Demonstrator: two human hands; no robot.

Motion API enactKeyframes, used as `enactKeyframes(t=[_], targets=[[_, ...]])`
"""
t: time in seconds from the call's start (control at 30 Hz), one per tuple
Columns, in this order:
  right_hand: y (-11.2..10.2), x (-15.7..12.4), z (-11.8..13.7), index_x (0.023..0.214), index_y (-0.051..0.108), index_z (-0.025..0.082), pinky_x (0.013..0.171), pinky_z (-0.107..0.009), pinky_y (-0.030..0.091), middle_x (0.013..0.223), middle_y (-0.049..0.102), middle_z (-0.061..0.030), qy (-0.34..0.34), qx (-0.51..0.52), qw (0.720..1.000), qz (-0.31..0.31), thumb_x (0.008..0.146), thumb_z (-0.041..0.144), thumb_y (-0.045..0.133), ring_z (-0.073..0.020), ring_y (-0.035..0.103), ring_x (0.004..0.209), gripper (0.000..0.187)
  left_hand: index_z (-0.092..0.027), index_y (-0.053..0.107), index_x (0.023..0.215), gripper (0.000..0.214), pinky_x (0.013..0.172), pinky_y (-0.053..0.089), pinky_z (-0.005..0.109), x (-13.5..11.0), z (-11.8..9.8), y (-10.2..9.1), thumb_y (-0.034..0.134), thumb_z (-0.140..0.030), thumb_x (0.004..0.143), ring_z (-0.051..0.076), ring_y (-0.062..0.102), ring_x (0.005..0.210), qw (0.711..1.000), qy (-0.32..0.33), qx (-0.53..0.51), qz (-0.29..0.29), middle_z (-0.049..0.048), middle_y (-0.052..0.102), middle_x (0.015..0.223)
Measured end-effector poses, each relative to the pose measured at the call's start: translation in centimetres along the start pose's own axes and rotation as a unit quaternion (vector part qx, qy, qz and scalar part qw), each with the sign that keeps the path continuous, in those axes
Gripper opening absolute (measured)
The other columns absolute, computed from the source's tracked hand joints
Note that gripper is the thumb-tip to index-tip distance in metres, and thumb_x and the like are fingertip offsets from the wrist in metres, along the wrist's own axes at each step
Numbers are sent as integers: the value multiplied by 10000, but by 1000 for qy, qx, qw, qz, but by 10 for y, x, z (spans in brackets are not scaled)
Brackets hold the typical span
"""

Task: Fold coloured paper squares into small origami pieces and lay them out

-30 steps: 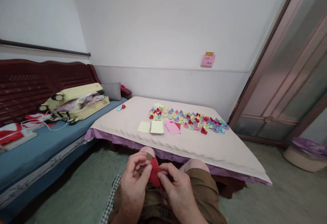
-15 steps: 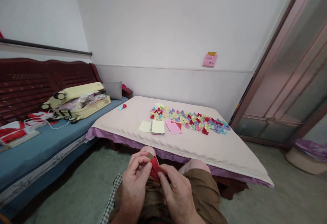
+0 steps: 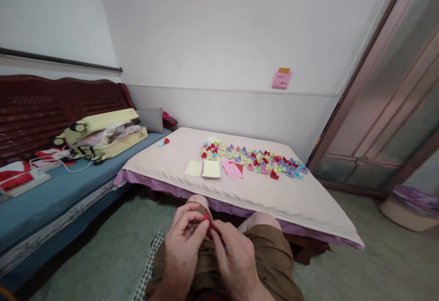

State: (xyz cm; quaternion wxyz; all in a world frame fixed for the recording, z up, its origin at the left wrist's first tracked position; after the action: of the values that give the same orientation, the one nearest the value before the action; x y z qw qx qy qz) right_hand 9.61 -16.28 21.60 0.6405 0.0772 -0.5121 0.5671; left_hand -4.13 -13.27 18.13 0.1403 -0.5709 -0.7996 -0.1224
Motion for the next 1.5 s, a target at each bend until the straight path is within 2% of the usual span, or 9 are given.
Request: enactKeyframes(t=[0.2, 0.4, 0.5, 0.6, 0.73, 0.83, 0.93, 1.33, 1.5], targets=[[2, 1, -7, 975, 648, 209, 638, -228, 537, 798, 719, -37, 29, 22, 999, 17, 887, 141, 544, -167, 694, 706, 152, -172, 680, 655, 75, 702, 510, 253, 4, -2, 6, 651, -169, 724, 191, 634, 842, 998, -24, -42, 33, 70, 642, 906], [3, 0, -13, 972, 673, 216, 664, -241, 537, 856, 737, -50, 51, 62, 996, 34, 872, 161, 563, -182, 694, 738, 158, -177, 669, 642, 133, 795, 478, 300, 6, -4, 4, 604, -181, 758, 208, 619, 887, 999, -16, -11, 41, 68, 645, 905], [7, -1, -22, 940, 697, 225, 676, -244, 534, 857, 743, -43, 107, 114, 986, 59, 855, 195, 591, -185, 689, 745, 139, -169, 622, 603, 139, 748, 475, 276, 7, -2, 6, 609, -167, 742, 201, 614, 880, 998, -26, -31, 53, 72, 636, 928], [14, -5, -39, 886, 717, 210, 629, -244, 524, 788, 735, -35, 213, 207, 951, 82, 814, 253, 644, -181, 669, 697, 111, -168, 604, 673, 58, 636, 472, 238, 6, 4, 9, 653, -166, 705, 161, 607, 751, 991, -65, -106, 58, 51, 627, 872], [27, -18, -57, 805, 719, 166, 443, -195, 420, 601, 659, 3, 343, 380, 853, 98, 703, 331, 757, -108, 542, 479, 197, -180, 588, 953, 198, 591, 463, 226, 1, 13, 17, 646, -259, 781, 129, 578, 629, 965, -138, -201, 94, 6, 625, 719], [34, -26, -62, 776, 708, 151, 399, -164, 356, 551, 619, 23, 388, 463, 791, 94, 645, 328, 811, -61, 464, 406, 243, -167, 617, 917, 163, 655, 473, 237, 1, 9, 17, 652, -254, 784, 135, 590, 711, 963, -127, -212, 107, 36, 649, 824], [40, -29, -62, 746, 700, 141, 386, -152, 338, 526, 608, 28, 397, 510, 758, 87, 610, 305, 839, -45, 447, 371, 255, -160, 643, 815, 81, 706, 480, 248, 1, 0, 18, 665, -202, 749, 152, 604, 774, 967, -95, -201, 122, 45, 653, 865], [50, -35, -58, 735, 699, 131, 370, -140, 319, 510, 609, 21, 409, 558, 718, 80, 580, 298, 861, -35, 422, 347, 279, -174, 616, 740, 94, 708, 508, 253, -3, -12, 14, 616, -91, 694, 178, 637, 823, 987, -25, -130, 89, 62, 649, 906], [52, -35, -56, 759, 696, 137, 370, -122, 319, 509, 606, 29, 405, 570, 710, 83, 601, 277, 854, -26, 426, 351, 264, -196, 643, 698, 146, 751, 508, 276, -4, -27, 5, 589, -62, 716, 189, 645, 855, 994, 88, -26, 55, 52, 662, 881]])
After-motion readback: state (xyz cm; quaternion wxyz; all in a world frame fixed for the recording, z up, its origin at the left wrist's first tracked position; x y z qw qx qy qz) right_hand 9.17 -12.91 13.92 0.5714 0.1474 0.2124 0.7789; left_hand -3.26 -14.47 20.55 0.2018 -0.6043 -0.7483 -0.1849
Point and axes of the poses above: each hand's wrist, its own x-axis towards the middle knuckle, its own y-axis out of the palm, z = x × y, the point moved 10 cm from there along x, towards the middle knuckle
